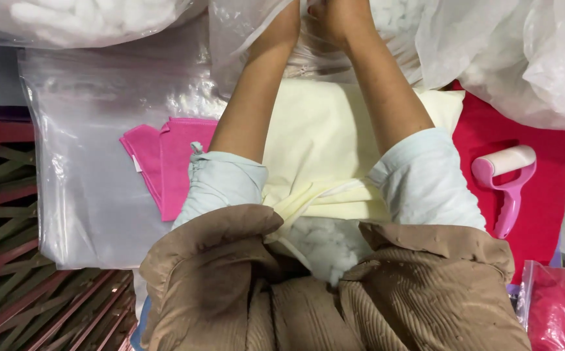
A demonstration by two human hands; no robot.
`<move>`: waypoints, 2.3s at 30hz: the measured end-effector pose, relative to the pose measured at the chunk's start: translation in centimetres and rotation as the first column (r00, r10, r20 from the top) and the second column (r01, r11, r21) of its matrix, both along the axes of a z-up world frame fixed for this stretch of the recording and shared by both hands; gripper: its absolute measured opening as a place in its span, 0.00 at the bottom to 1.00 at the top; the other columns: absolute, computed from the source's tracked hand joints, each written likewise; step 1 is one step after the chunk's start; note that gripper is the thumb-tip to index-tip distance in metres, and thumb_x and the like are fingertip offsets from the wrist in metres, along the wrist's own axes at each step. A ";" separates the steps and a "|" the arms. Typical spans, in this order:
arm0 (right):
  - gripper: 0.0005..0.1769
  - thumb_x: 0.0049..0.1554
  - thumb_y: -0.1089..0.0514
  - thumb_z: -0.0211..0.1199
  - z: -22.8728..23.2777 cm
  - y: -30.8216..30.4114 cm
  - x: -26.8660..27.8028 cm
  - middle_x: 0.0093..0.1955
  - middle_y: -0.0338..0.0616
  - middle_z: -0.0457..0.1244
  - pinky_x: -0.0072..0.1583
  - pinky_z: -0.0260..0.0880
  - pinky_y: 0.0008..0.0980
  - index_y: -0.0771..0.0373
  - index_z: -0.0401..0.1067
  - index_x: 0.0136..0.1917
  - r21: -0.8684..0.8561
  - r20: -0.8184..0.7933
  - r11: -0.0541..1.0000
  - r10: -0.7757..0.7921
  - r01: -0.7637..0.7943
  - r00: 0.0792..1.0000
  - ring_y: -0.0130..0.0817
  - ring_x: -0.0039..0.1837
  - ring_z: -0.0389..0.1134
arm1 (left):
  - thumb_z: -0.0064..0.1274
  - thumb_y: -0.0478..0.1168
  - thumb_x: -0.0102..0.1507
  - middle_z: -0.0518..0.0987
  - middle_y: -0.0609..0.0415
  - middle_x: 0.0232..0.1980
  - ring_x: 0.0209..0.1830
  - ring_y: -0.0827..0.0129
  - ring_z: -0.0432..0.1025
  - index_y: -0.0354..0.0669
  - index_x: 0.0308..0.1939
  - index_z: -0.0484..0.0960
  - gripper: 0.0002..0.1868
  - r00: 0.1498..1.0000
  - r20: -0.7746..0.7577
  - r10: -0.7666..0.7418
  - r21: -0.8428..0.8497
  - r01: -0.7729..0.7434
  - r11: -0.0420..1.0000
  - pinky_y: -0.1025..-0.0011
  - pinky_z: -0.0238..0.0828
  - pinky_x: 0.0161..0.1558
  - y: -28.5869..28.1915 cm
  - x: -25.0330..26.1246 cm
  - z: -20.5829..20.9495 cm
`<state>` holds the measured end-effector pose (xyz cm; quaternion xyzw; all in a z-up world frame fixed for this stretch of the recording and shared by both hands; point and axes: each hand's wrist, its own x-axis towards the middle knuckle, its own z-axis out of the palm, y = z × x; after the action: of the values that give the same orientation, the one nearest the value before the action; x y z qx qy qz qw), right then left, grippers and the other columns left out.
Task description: Filling a pillowcase with white fiberfill stuffing from large bags and smoothing it out.
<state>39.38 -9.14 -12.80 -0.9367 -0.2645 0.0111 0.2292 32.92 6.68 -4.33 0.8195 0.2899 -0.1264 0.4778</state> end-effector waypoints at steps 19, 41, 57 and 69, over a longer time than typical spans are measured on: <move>0.09 0.56 0.68 0.69 28.6 -13.1 -35.6 0.44 0.54 0.70 0.52 0.75 0.36 0.64 0.78 0.51 0.316 -0.208 0.939 -0.072 0.136 0.976 0.46 0.49 0.73 | 0.46 0.32 0.63 0.76 0.37 0.65 0.69 0.39 0.67 0.42 0.66 0.74 0.25 0.574 0.567 -0.591 0.111 0.658 0.745 0.46 0.65 0.66 -7.1 -30.7 14.5; 0.02 0.54 0.52 0.63 10.4 -17.5 -40.0 0.38 0.35 0.66 0.43 0.70 0.35 0.44 0.76 0.41 -0.419 0.263 0.906 0.064 0.054 0.963 0.38 0.44 0.70 | 0.57 0.30 0.59 0.69 0.47 0.42 0.40 0.54 0.71 0.38 0.46 0.77 0.13 0.453 0.236 -0.860 0.853 0.328 0.407 0.64 0.71 0.28 -10.8 -36.0 -2.4; 0.15 0.48 0.46 0.71 12.5 -13.8 -45.4 0.62 0.44 0.62 0.67 0.58 0.49 0.49 0.76 0.48 -0.278 0.132 0.928 0.294 -0.249 0.947 0.50 0.70 0.60 | 0.63 0.38 0.58 0.73 0.40 0.58 0.62 0.45 0.70 0.39 0.59 0.76 0.26 0.398 0.096 -0.912 0.553 0.741 0.381 0.57 0.76 0.52 -10.0 -38.1 2.9; 0.19 0.56 0.53 0.70 13.8 -17.6 -41.2 0.61 0.45 0.62 0.59 0.70 0.47 0.51 0.74 0.60 -0.211 0.035 0.969 -0.126 0.130 0.991 0.51 0.63 0.66 | 0.65 0.36 0.56 0.77 0.44 0.47 0.54 0.50 0.73 0.38 0.41 0.84 0.11 0.359 0.159 -0.920 0.736 0.579 0.352 0.62 0.74 0.45 -10.9 -37.0 1.6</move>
<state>-1.80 -26.74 0.95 -0.9710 -0.2033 0.0144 0.1250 -4.10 -4.25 -2.77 0.9493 -0.2768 -0.0071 0.1486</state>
